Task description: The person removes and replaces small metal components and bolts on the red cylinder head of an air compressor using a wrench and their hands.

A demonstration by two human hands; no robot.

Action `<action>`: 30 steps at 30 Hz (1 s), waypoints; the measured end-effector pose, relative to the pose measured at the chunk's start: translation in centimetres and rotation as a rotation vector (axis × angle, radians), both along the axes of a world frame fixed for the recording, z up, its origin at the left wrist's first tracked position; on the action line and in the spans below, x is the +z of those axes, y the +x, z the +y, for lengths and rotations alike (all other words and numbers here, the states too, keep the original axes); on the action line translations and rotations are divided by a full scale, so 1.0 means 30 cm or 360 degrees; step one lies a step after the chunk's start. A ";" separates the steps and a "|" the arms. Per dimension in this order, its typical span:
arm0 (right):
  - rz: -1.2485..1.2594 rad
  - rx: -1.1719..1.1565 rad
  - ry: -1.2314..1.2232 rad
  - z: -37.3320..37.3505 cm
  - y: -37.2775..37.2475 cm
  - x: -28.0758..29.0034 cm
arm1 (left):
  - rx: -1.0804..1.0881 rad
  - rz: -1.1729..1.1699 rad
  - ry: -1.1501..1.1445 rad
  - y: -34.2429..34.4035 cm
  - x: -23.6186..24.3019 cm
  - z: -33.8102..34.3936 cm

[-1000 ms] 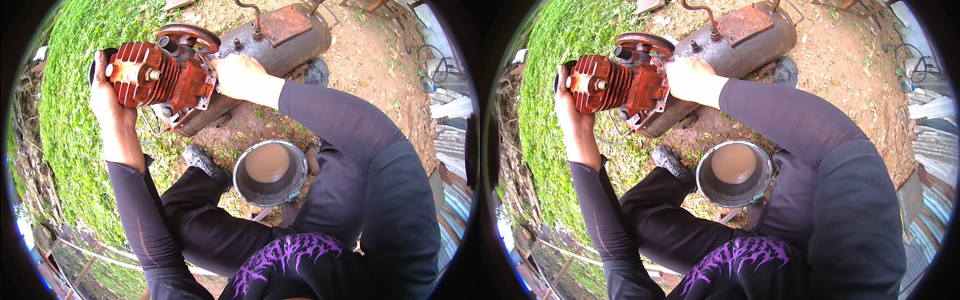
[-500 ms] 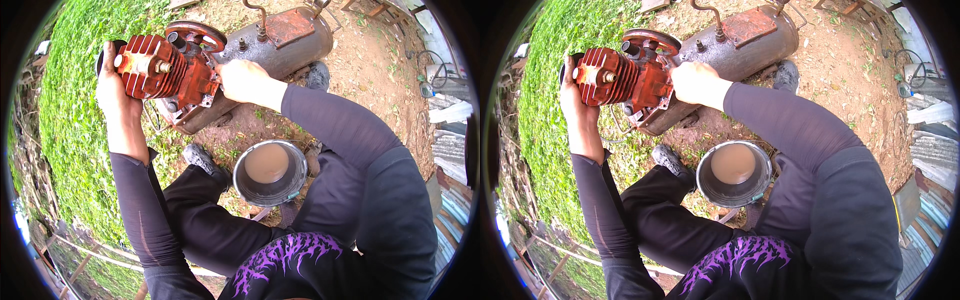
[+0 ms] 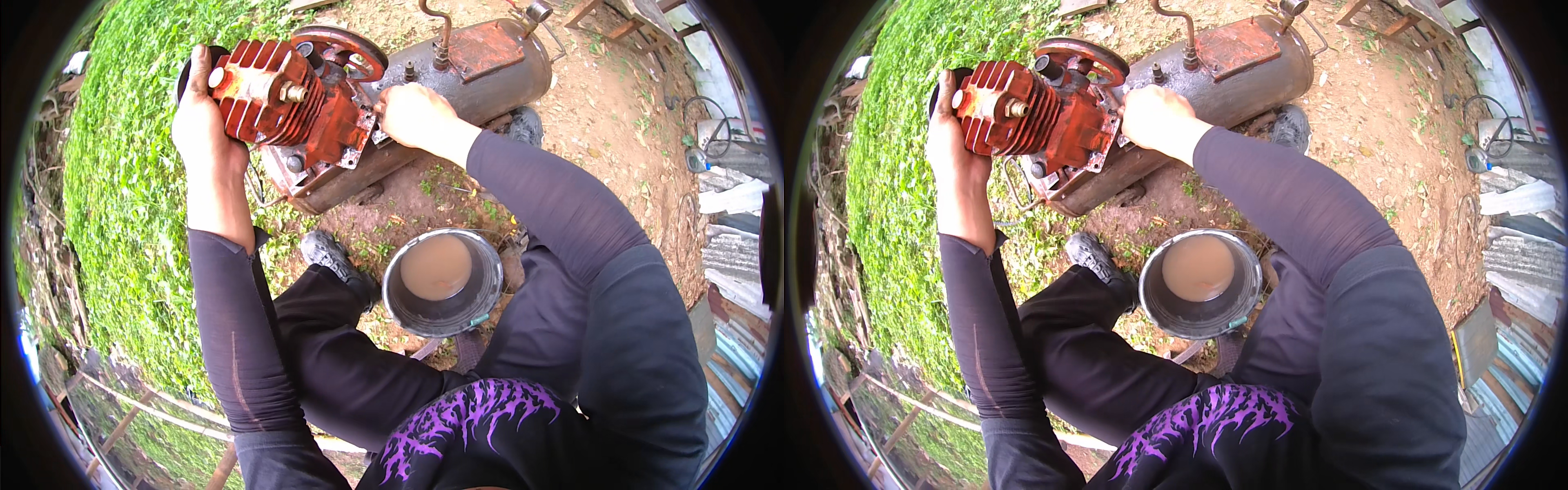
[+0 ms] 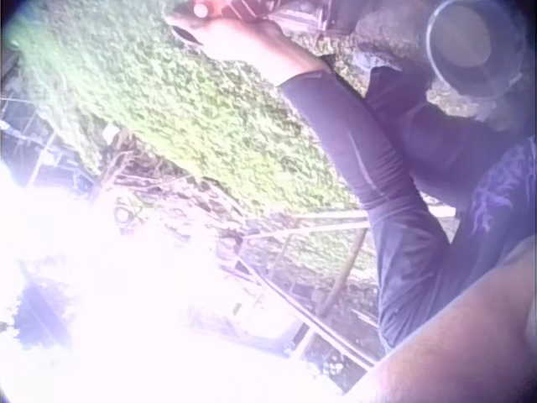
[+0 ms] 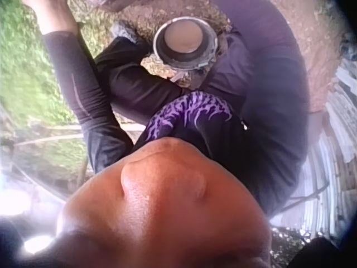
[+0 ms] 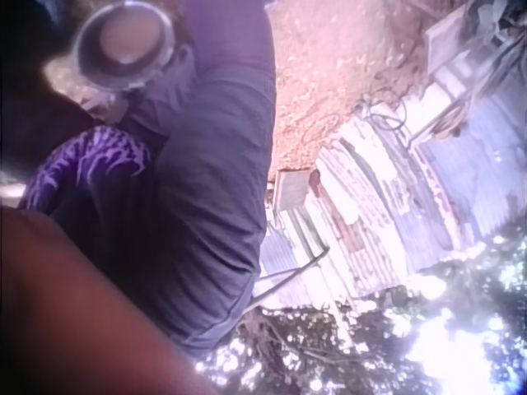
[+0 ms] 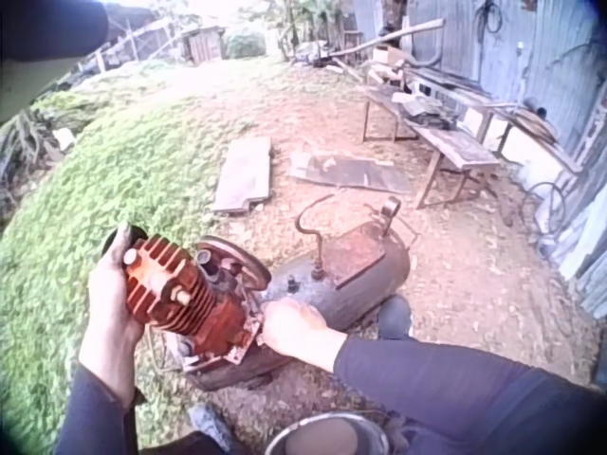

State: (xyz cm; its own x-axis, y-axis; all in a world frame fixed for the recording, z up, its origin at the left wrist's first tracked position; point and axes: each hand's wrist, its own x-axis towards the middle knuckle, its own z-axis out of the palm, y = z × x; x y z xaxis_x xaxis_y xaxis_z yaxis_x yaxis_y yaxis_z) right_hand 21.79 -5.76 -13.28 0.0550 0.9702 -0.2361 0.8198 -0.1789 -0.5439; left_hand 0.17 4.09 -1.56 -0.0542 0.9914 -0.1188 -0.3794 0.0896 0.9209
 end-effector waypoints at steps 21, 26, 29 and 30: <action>-0.0113 0.0119 0.0148 -0.040 -0.028 -0.012 | 0.0017 0.0134 -0.0037 0.015 0.013 -0.008; -0.0040 0.0102 0.0208 -0.026 -0.017 0.014 | -0.0002 0.0011 -0.0017 -0.016 0.008 -0.007; -0.0108 0.0256 0.0251 -0.048 -0.023 -0.008 | 0.0015 0.0086 -0.0036 0.002 0.020 -0.018; -0.0155 0.0190 0.0196 -0.036 -0.015 -0.015 | 0.0021 0.0116 -0.0045 0.008 0.023 -0.020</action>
